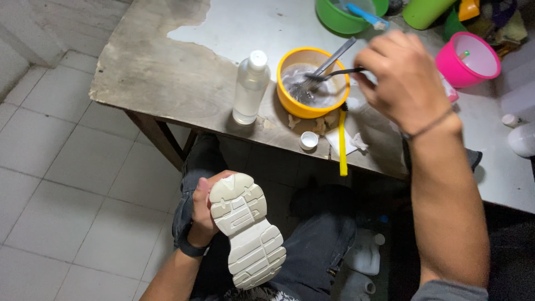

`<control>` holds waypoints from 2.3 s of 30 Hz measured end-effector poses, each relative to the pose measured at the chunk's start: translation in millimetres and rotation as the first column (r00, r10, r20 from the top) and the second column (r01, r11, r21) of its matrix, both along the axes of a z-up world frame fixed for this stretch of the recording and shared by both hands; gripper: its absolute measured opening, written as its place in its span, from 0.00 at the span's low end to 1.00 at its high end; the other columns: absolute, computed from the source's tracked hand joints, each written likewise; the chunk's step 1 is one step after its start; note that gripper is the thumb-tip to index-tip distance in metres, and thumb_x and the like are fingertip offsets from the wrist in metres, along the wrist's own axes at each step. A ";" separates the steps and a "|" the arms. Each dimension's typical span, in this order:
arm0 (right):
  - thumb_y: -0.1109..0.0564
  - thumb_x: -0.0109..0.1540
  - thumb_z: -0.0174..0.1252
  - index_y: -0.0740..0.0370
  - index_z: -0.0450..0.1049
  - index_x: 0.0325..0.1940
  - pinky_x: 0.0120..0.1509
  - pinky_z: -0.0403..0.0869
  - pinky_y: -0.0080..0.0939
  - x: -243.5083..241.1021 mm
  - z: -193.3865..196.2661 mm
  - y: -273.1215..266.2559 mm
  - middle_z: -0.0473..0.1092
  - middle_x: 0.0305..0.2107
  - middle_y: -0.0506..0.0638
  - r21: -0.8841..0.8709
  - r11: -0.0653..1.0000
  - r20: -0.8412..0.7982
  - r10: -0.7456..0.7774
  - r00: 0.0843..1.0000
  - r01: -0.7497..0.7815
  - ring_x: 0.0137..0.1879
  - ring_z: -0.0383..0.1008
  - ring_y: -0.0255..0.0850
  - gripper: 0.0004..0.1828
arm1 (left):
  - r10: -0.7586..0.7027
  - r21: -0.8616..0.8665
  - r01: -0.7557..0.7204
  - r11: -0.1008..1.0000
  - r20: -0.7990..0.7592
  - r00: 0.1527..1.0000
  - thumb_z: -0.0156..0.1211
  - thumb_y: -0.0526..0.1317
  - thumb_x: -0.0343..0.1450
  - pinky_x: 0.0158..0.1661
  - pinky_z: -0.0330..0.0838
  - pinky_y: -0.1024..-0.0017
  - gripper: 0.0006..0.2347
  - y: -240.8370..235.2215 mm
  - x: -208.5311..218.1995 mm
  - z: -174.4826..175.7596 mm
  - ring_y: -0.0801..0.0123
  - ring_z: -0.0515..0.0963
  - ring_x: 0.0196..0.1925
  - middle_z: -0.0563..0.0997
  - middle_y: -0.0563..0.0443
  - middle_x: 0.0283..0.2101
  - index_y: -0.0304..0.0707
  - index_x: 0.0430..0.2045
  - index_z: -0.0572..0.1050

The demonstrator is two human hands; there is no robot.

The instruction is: The person scrubs the sole of a white sneaker with a brush dipped in a cleaning solution. They then wipe the shoe with a cloth and continue scrubbing different sections of the sole.

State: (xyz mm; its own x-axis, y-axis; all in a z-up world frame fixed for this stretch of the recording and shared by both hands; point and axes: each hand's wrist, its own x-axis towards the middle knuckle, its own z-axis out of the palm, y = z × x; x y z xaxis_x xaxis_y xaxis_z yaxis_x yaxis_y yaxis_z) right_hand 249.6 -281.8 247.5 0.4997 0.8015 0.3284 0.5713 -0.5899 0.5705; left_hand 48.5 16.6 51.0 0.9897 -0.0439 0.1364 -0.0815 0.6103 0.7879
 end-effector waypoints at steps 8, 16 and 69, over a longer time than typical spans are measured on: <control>0.60 0.74 0.65 0.56 0.85 0.64 0.40 0.73 0.54 -52.9 -31.0 -13.1 0.68 0.37 0.53 0.453 0.870 -0.234 -0.096 0.968 0.196 0.41 0.72 0.52 0.14 | 0.032 0.185 -0.017 0.983 -0.079 0.996 0.36 0.47 0.72 0.45 0.74 0.67 0.25 5.8 -14.3 -15.3 0.56 0.82 0.43 0.85 0.33 0.40 0.20 0.36 0.80; 0.69 0.78 0.65 0.70 0.86 0.66 0.56 0.69 0.56 -59.6 -66.7 -29.6 0.66 0.42 0.61 0.466 0.881 -0.201 0.017 0.979 0.080 0.49 0.68 0.58 0.12 | -0.047 0.385 0.019 0.923 0.063 0.997 0.37 0.45 0.73 0.42 0.74 0.67 0.21 4.2 -28.1 -17.0 0.58 0.82 0.42 0.84 0.37 0.40 0.23 0.34 0.78; 0.49 0.60 0.69 0.51 0.65 0.18 0.50 0.63 0.48 -209.7 -197.5 91.0 0.62 0.15 0.47 0.842 0.451 -0.432 0.237 0.870 0.295 0.26 0.65 0.48 0.22 | 0.091 0.627 -0.505 0.593 0.571 0.816 0.46 0.36 0.77 0.34 0.74 0.66 0.10 -25.3 -44.2 -49.3 0.53 0.77 0.28 0.77 0.42 0.29 0.29 0.32 0.75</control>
State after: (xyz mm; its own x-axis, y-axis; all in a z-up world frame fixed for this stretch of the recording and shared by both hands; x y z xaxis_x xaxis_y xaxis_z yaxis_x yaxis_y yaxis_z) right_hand 39.8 -190.8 50.0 0.8009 0.1972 0.5654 0.5480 -0.6217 -0.5595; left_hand 4.3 -8.7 1.7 0.7913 -0.0446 0.6099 -0.5965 -0.2756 0.7538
